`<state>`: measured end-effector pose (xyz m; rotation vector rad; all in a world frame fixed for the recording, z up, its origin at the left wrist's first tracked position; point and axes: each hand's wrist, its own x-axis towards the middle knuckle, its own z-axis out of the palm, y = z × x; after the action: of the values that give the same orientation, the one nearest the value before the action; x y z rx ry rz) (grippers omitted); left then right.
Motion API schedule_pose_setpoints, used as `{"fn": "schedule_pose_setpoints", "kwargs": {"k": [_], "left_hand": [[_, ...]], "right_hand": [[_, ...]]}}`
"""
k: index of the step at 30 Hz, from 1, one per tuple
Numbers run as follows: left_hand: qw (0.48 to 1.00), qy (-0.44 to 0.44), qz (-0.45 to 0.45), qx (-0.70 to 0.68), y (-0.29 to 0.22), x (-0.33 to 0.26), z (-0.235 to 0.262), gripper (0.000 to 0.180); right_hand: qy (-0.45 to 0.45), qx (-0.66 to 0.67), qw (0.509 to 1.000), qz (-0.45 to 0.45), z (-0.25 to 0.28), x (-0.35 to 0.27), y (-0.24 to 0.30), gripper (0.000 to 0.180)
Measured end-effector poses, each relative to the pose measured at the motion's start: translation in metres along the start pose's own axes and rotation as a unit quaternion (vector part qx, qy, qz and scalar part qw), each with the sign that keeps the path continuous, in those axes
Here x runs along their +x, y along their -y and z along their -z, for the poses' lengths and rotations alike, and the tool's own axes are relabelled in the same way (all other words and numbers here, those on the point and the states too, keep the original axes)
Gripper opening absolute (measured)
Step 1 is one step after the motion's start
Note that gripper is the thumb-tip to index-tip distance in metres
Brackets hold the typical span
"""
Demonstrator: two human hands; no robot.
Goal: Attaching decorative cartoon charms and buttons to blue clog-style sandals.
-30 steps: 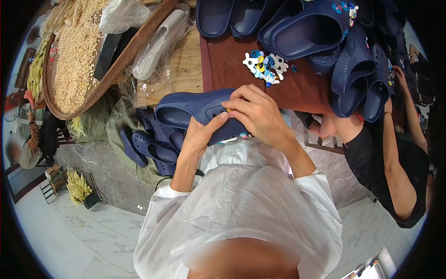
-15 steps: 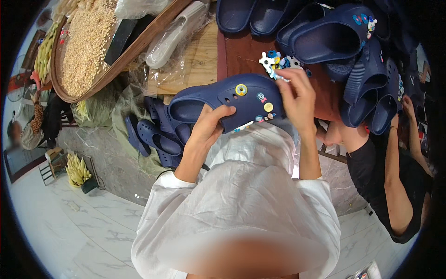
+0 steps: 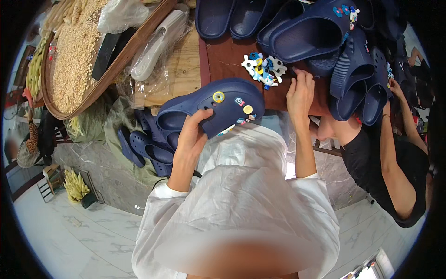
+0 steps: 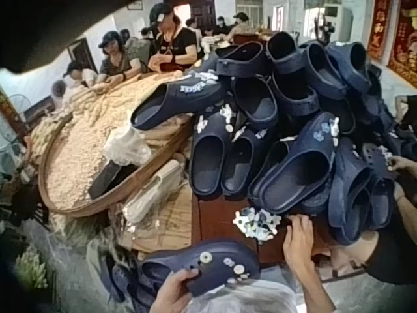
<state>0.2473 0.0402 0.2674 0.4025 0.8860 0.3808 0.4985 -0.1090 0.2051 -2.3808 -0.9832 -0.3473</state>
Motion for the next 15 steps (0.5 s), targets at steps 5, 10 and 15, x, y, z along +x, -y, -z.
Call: {"fn": "schedule_pose_setpoints", "kwargs": {"k": [5, 10, 15], "left_hand": [[1.0, -0.009, 0.004, 0.021, -0.0002, -0.0009, -0.0015, 0.029], [0.999, -0.041, 0.006, -0.004, -0.0018, -0.0013, -0.0077, 0.022], [0.999, -0.027, 0.01, -0.041, -0.0008, 0.0012, -0.0024, 0.025]], "right_hand": [[0.005, -0.011, 1.0, 0.009, -0.0079, 0.0031, -0.0068, 0.024], [0.033, -0.003, 0.999, 0.005, -0.004, 0.0012, 0.0, 0.019], [0.025, 0.027, 0.999, 0.007, -0.0008, -0.0029, -0.0001, 0.014]]}}
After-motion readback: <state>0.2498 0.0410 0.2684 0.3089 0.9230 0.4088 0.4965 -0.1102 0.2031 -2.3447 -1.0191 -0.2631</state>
